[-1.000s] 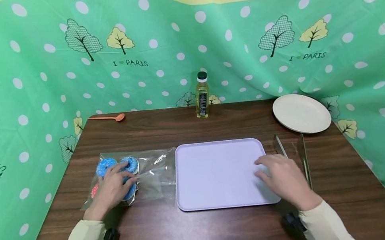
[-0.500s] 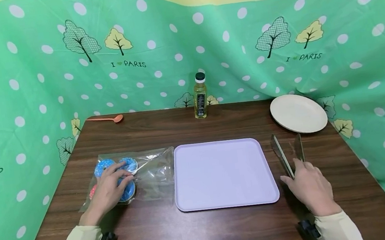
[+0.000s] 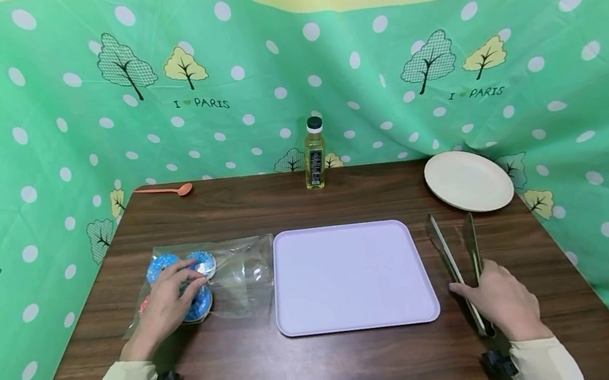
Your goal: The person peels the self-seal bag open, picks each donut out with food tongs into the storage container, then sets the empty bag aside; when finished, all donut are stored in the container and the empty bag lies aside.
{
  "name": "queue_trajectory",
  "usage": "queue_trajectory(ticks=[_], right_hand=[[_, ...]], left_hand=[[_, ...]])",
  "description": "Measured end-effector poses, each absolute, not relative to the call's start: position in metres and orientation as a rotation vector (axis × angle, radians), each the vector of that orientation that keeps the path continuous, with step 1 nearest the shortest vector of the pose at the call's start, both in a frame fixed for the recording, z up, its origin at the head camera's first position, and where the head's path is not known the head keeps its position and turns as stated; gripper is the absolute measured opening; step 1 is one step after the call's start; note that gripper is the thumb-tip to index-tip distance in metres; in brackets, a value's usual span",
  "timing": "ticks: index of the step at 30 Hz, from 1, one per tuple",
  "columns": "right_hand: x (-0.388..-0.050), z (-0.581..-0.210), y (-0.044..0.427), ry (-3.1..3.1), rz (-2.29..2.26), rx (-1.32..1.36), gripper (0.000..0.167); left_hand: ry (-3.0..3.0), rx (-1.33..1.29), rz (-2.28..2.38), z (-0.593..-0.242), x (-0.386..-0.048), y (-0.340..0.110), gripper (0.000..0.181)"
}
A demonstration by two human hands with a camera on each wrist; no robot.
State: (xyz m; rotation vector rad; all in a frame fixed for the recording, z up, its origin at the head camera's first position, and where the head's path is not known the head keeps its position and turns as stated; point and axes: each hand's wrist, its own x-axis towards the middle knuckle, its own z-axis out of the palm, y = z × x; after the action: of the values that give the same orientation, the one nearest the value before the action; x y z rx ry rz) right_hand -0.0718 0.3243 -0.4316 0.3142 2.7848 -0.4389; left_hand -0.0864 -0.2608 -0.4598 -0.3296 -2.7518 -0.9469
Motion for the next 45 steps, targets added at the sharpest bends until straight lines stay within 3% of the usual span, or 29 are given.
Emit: queue_trajectory(ticks=[11, 18, 26, 35, 43, 45], right_hand=[[-0.07, -0.429, 0.328, 2.642, -0.444, 0.384, 0.104], [-0.068, -0.429, 0.328, 2.682, -0.479, 0.408, 0.084], [-0.067, -0.428, 0.329, 2.774, -0.537, 0.442, 0.096], [-0.064, -0.43, 0.331, 3.012, -0.565, 0.43, 0.068], [-0.059, -0.442, 0.331, 3.185, -0.616, 0.25, 0.063], [-0.059, -0.445, 0.33, 3.282, -0.654, 0.189, 0.054]], left_hand=[[-2.737, -0.303, -0.989, -0.459, -0.085, -0.261, 0.007], [-2.743, -0.306, -0.988, -0.458, -0.086, -0.261, 0.008], [-2.737, -0.326, -0.974, -0.459, -0.086, -0.26, 0.007], [-2.757, -0.299, -0.993, -0.461, -0.085, -0.261, 0.01], [-2.766, -0.277, -1.012, -0.462, -0.085, -0.261, 0.011], [-2.766, -0.279, -1.015, -0.461, -0.085, -0.261, 0.012]])
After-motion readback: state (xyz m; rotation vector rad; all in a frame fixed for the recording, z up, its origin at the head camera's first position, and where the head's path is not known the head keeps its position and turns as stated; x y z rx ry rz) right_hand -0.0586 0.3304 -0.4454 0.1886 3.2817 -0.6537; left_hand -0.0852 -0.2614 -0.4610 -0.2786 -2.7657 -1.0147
